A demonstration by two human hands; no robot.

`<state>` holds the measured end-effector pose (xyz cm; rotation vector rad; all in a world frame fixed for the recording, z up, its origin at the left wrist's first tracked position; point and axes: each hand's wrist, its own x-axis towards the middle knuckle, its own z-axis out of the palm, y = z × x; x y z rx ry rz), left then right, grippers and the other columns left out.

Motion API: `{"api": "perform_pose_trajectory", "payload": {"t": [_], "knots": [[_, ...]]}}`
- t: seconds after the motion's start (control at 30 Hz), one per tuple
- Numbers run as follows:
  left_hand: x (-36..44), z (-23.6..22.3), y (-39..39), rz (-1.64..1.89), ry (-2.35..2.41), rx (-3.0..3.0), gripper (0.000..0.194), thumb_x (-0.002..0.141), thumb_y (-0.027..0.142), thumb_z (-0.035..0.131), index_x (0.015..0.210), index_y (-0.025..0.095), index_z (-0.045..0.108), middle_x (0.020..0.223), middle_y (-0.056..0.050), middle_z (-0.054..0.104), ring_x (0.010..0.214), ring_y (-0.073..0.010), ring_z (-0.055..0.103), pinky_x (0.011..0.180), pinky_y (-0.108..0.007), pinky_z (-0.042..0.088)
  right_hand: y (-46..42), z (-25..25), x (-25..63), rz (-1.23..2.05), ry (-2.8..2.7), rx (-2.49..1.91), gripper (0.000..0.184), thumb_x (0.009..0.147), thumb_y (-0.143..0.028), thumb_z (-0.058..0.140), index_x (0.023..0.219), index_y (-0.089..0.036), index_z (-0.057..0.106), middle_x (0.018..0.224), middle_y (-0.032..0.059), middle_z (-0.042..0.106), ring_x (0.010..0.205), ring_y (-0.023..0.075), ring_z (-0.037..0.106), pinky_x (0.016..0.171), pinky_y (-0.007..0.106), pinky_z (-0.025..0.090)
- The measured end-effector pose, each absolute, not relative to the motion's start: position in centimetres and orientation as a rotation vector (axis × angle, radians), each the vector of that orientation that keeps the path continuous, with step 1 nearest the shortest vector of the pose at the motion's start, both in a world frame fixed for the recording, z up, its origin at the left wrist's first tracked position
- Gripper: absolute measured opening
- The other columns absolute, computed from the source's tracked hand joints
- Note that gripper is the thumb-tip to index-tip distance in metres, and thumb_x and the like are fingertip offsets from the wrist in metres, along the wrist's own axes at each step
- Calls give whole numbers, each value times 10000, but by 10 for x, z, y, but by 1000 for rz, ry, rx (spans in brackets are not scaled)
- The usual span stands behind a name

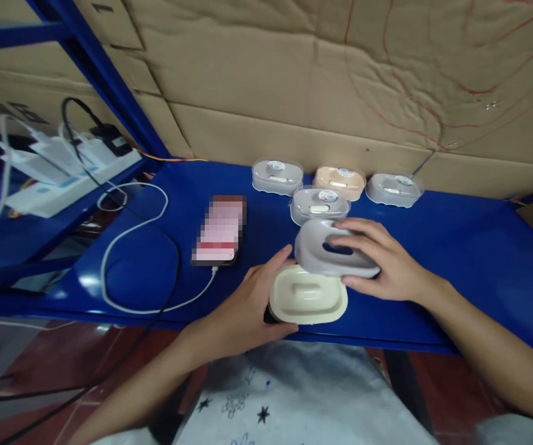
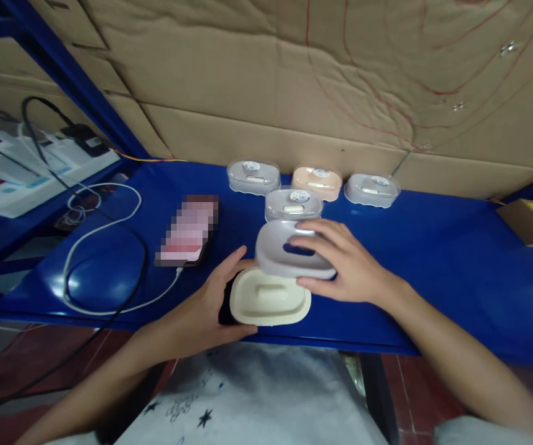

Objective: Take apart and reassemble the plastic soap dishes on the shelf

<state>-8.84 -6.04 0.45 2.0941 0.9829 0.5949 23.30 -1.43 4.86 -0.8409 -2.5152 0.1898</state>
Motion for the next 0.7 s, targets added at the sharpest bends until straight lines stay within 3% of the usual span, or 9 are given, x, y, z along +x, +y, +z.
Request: {"api": "perform_pose_trajectory", "payload": {"t": [0.1,0.23,0.43,0.57,0.7], "knots": [[-91,12,-59,513,874,2227,1062,822,273,849,1676,337,221,1622,-143,492,1512,-395,446,1231,-613,402,-3,45,240,329,-2500,-938,612,966,-491,739,1514,-299,544,1548,143,541,1451,341,548,1164,531,513],[-93,20,-58,409,691,2366,731,807,239,835,1474,330,548,1592,-108,524,1522,-370,424,1269,-591,335,6,36,242,269,-2536,-948,535,963,-479,746,1450,-301,615,1536,126,571,1485,349,499,1214,590,456],[-91,22,-58,458,713,2330,639,844,235,805,1437,354,601,1627,-90,513,1500,-365,447,1265,-591,328,5,55,262,181,-2674,-1120,461,932,-439,761,1368,-304,696,1503,116,616,1402,376,574,1133,614,517],[-90,21,-57,467,716,2320,606,837,225,796,1406,332,616,1590,-89,539,1477,-361,457,1258,-583,338,-9,61,249,71,-2637,-1103,493,960,-476,729,1417,-298,670,1546,135,581,1470,413,514,1188,656,455],[-91,20,-56,444,691,2358,599,800,312,853,1360,331,641,1508,-86,597,1457,-371,477,1272,-602,299,-20,47,217,216,-2632,-792,613,1018,-564,638,1541,-261,540,1601,165,524,1506,353,497,1210,555,473]]}}
